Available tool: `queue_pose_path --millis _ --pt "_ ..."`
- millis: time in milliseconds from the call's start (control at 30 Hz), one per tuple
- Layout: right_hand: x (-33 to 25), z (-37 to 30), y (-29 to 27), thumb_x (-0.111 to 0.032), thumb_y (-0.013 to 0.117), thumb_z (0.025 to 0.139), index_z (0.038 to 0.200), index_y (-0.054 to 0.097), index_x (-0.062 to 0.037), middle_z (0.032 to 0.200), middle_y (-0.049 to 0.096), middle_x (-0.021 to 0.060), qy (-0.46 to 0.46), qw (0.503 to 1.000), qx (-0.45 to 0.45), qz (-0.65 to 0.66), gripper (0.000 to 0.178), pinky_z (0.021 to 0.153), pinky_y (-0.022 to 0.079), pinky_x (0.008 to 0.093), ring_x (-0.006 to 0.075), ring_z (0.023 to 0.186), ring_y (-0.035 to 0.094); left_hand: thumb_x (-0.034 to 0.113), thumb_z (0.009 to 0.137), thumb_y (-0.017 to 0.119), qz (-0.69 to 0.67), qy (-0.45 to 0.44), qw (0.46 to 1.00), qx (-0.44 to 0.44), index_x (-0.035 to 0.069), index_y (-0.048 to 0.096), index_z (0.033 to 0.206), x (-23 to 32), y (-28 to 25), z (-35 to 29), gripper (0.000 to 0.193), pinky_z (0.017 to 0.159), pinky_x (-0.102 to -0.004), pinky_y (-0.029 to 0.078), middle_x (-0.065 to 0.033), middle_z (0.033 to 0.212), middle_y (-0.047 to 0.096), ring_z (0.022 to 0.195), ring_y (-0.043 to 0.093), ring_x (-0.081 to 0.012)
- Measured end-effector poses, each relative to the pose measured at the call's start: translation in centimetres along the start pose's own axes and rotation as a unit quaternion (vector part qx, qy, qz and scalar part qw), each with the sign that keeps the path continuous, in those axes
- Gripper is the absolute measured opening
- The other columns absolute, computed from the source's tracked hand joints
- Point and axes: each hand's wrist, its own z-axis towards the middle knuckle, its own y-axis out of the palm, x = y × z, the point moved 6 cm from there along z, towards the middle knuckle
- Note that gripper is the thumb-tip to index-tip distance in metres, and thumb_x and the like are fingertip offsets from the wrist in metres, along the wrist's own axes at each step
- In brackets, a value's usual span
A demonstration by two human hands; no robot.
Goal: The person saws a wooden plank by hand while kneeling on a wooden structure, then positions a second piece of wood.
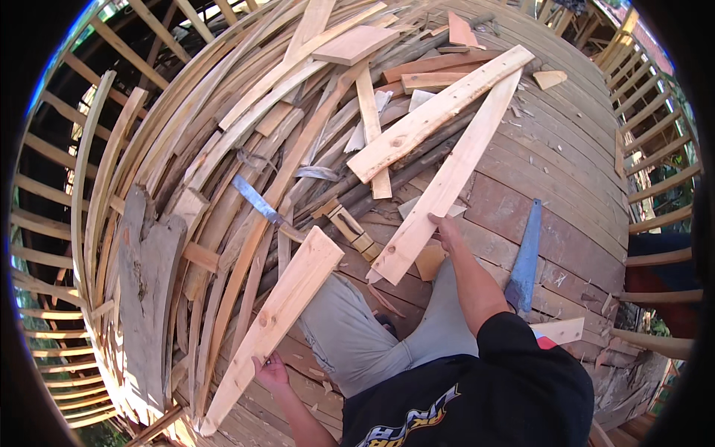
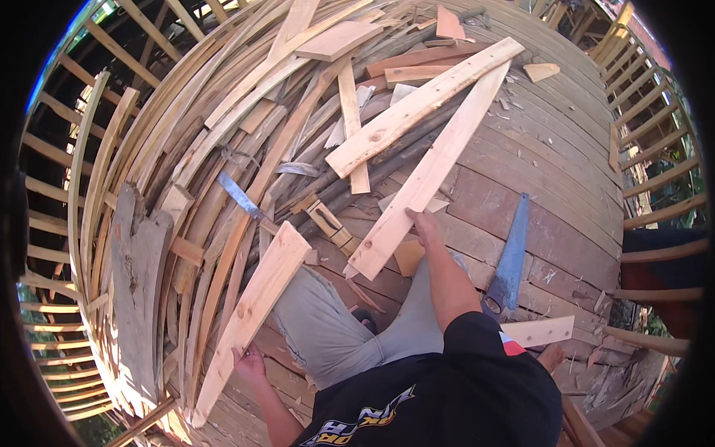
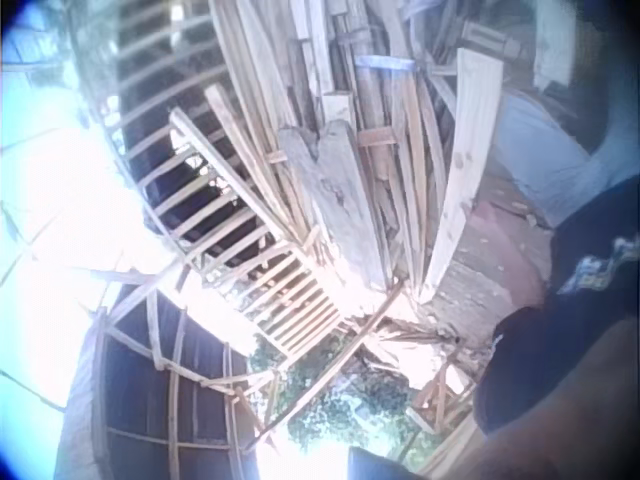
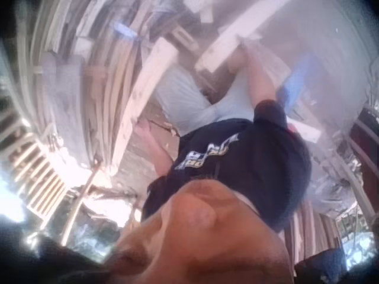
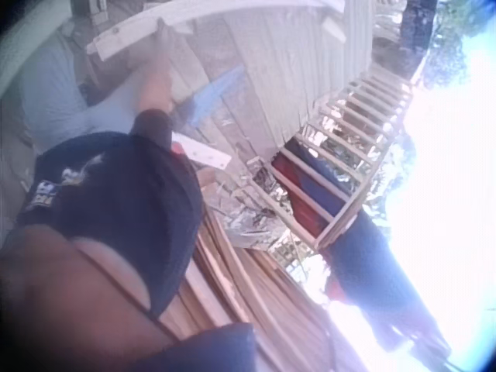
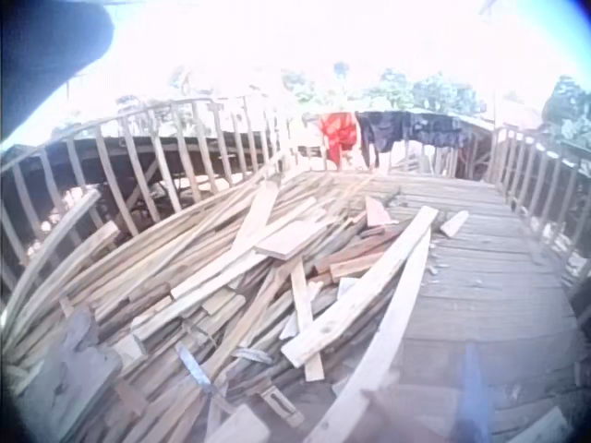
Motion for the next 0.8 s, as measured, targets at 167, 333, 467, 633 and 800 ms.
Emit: queue_pose_path --millis 167,333,467,633,800 --pt "-3.9 -2.1 3.4 -0.018 0.066 0.087 0.111 0.057 -0.0005 0.101 0.067 0.0115 -0.046 0.998 0.003 0.048 0.03 0.075 0.057 0.0398 0.024 0.087 0.067 0.02 0.09 0.064 -0.036 -0.026 0.993 -0.111 -0.004 0.052 0.118 1.9 4.6 -0.3 0.039 0.091 -0.0392 0.052 -0.0166 0.111 0.061 0.101 0.06 -0.0261" --pt "0.8 -1.9 5.8 -0.016 0.068 0.086 0.111 0.058 0.0004 0.099 0.067 0.0115 0.001 1.0 0.001 0.024 0.031 0.068 0.059 0.0381 0.023 0.084 0.068 0.019 0.092 0.062 -0.03 -0.018 0.99 -0.134 -0.006 0.053 0.116 2.8 8.3 -1.1 0.036 0.084 -0.0331 0.055 -0.0169 0.107 0.064 0.091 0.064 -0.0246" --pt "6.0 -6.4 11.9 -0.019 0.07 0.085 0.106 0.062 0.0017 0.096 0.068 0.0128 0.039 0.997 -0.068 -0.019 0.031 0.057 0.058 0.0307 0.0207 0.079 0.068 0.021 0.093 0.061 -0.007 -0.041 0.987 -0.154 -0.006 0.052 0.117 1.8 9.0 -1.9 0.037 0.085 -0.0337 0.055 -0.0169 0.108 0.064 0.092 0.064 -0.0248" --pt "14.5 -11.2 16.7 -0.025 0.071 0.084 0.113 0.064 -0.0028 0.098 0.068 0.0108 0.177 0.921 -0.281 -0.202 0.037 0.061 0.057 0.0312 0.0188 0.081 0.066 0.024 0.093 0.061 0.023 -0.09 0.983 -0.157 -0.003 0.055 0.115 -0.6 9.3 -2.4 0.035 0.085 -0.0354 0.054 -0.0154 0.107 0.064 0.091 0.063 -0.0242" --pt "21.1 -12.5 16.0 -0.029 0.066 0.085 0.112 0.066 -0.0023 0.098 0.068 0.0131 0.008 0.869 -0.429 -0.248 0.039 0.068 0.058 0.0373 0.021 0.084 0.066 0.024 0.092 0.062 0.026 -0.114 0.985 -0.128 0.0 0.058 0.11 -3.1 9.8 -2.4 0.031 0.087 -0.037 0.052 -0.0134 0.101 0.065 0.091 0.061 -0.0243"
